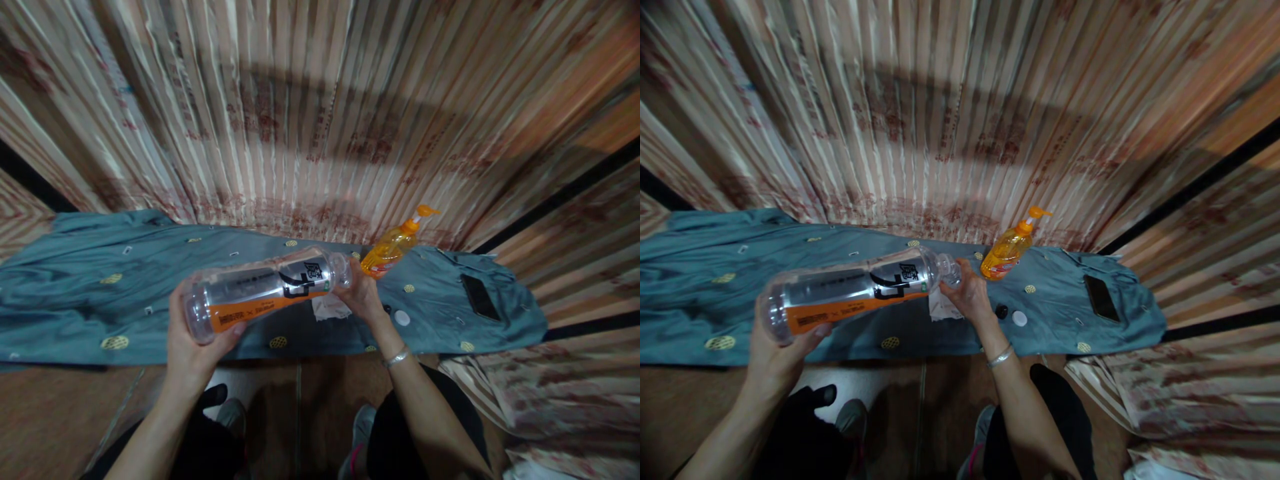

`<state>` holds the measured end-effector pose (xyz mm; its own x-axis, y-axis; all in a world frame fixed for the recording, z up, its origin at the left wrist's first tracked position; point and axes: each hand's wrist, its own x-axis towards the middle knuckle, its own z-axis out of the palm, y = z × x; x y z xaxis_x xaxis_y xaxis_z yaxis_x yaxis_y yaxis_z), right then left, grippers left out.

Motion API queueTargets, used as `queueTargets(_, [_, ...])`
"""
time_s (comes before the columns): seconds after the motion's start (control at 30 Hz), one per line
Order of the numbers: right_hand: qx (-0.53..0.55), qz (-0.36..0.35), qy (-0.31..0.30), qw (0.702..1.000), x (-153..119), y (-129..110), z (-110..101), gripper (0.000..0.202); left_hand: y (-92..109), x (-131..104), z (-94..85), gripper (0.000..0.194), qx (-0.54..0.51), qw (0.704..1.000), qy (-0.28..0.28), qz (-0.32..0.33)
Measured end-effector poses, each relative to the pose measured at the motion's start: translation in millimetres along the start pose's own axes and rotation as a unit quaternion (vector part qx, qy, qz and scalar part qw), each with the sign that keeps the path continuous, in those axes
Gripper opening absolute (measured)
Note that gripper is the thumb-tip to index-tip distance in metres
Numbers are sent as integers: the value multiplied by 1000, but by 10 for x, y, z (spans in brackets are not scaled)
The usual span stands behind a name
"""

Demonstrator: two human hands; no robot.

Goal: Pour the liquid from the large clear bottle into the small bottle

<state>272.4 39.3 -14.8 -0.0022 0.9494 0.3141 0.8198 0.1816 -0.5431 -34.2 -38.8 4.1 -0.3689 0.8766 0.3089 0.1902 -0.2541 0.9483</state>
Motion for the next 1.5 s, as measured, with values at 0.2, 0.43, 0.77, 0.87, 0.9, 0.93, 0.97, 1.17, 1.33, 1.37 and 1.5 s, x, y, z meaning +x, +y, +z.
queueTargets(0.2, [2,4,-10,1000,4,-21,-25,48,57,3,3,93,4,1000,-3,5])
queueTargets(0.43, [-1,13,-13,1000,5,-38,-35,52,62,-1,10,98,-1,1000,6,-12])
queueTargets(0.77, [-5,7,-2,1000,7,-10,-7,53,11,0,-6,95,5,1000,-3,17])
queueTargets(0.87, [-6,-4,7,1000,7,24,14,53,-16,0,-13,94,5,1000,3,20])
queueTargets(0.9, [-5,-6,7,1000,7,30,17,53,-26,-1,-18,93,5,1000,1,19])
queueTargets(0.93, [-3,-6,6,1000,7,33,19,53,-35,-2,-23,92,6,1000,-1,19])
queueTargets(0.97, [-2,-5,4,1000,7,32,19,53,-43,-2,-29,92,7,1000,-4,19])
queueTargets(1.17, [1,9,3,1000,9,17,18,54,-66,15,-46,97,12,999,-10,31])
queueTargets(1.33, [5,3,5,1000,12,29,20,54,-77,6,-55,93,9,999,-10,50])
queueTargets(1.37, [6,3,3,1000,12,30,19,54,-80,1,-60,92,9,999,-11,47])
queueTargets(1.5, [9,1,4,1000,14,29,18,54,-83,-10,-70,88,22,999,-15,38])
